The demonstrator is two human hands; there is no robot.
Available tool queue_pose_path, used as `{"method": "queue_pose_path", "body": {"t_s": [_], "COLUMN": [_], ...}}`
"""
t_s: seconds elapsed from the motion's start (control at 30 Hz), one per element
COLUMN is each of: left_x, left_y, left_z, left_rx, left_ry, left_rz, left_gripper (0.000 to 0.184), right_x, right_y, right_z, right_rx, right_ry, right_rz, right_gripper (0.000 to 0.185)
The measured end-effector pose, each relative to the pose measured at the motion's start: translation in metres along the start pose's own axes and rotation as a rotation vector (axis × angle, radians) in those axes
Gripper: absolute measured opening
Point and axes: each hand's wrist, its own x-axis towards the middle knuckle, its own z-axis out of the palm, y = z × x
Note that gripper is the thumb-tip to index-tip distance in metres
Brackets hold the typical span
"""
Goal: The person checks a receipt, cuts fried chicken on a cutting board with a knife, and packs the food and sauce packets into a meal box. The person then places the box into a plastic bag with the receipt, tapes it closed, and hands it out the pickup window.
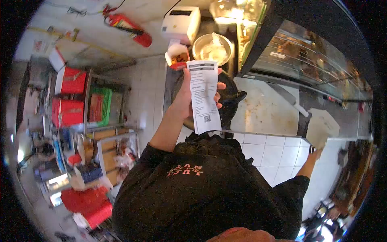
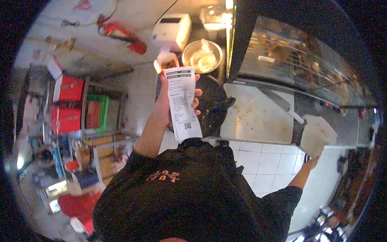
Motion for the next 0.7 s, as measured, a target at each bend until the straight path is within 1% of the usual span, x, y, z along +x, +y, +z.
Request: {"method": "queue_pose_path", "body": {"t_s": [0.03, 0.07, 0.1, 0.17, 0.2, 0.23, 0.3, 0.37, 0.43, 0.47, 0.5, 0.53, 0.57, 0.63, 0.7], "left_x": [-0.001, -0.001, -0.001, -0.004, -0.006, -0.006, -0.006, -0.014, -0.021, -0.026, -0.032, -0.04, -0.023, -0.038, -0.059], "left_y": [-0.002, -0.005, -0.007, -0.008, -0.008, -0.008, -0.01, -0.01, -0.011, -0.009, -0.008, -0.006, -0.015, -0.013, -0.011], "left_z": [0.005, 0.009, 0.018, 0.023, 0.029, 0.03, 0.034, 0.042, 0.042, 0.039, 0.037, 0.033, 0.027, 0.024, 0.008], "left_rx": [-0.014, -0.029, -0.035, -0.1, -0.126, -0.129, -0.155, -0.13, -0.179, -0.215, -0.217, -0.213, -0.209, -0.224, -0.189], "left_ry": [0.001, 0.002, 0.047, -0.006, -0.033, -0.017, -0.061, -0.051, -0.099, -0.12, -0.107, -0.112, -0.091, -0.059, 0.07], "left_rz": [0.013, 0.022, 0.036, 0.03, 0.031, 0.052, 0.053, 0.09, 0.13, 0.139, 0.178, 0.217, 0.232, 0.297, 0.423], "left_gripper": [0.106, 0.107, 0.107, 0.108, 0.109, 0.109, 0.11, 0.11, 0.111, 0.111, 0.111, 0.111, 0.111, 0.11, 0.114], "right_x": [0.044, 0.019, 0.027, 0.075, 0.044, 0.055, 0.092, 0.137, 0.161, 0.167, 0.099, 0.067, 0.007, -0.114, -0.238], "right_y": [0.016, -0.002, -0.006, 0.004, -0.018, -0.015, 0.002, 0.023, 0.047, 0.048, 0.032, 0.031, 0.027, 0.019, 0.038], "right_z": [-0.017, 0.007, 0.014, 0.009, 0.041, 0.052, 0.059, 0.06, 0.07, 0.091, 0.126, 0.151, 0.183, 0.247, 0.312], "right_rx": [-0.069, -0.038, -0.07, -0.14, -0.033, -0.043, -0.191, -0.291, -0.239, -0.212, -0.545, -0.503, -0.491, -0.462, -0.3], "right_ry": [-0.022, 0.136, 0.108, -0.176, -0.079, -0.104, -0.136, -0.173, -0.037, 0.025, 0.239, 0.205, 0.095, -0.123, -0.535], "right_rz": [-0.018, 0.138, 0.159, 0.028, 0.094, 0.097, -0.022, -0.139, -0.257, -0.314, -0.564, -0.703, -0.688, -0.64, -0.598], "right_gripper": [0.059, 0.06, 0.06, 0.072, 0.075, 0.075, 0.067, 0.061, 0.053, 0.05, 0.041, 0.035, 0.033, 0.028, 0.023]}}
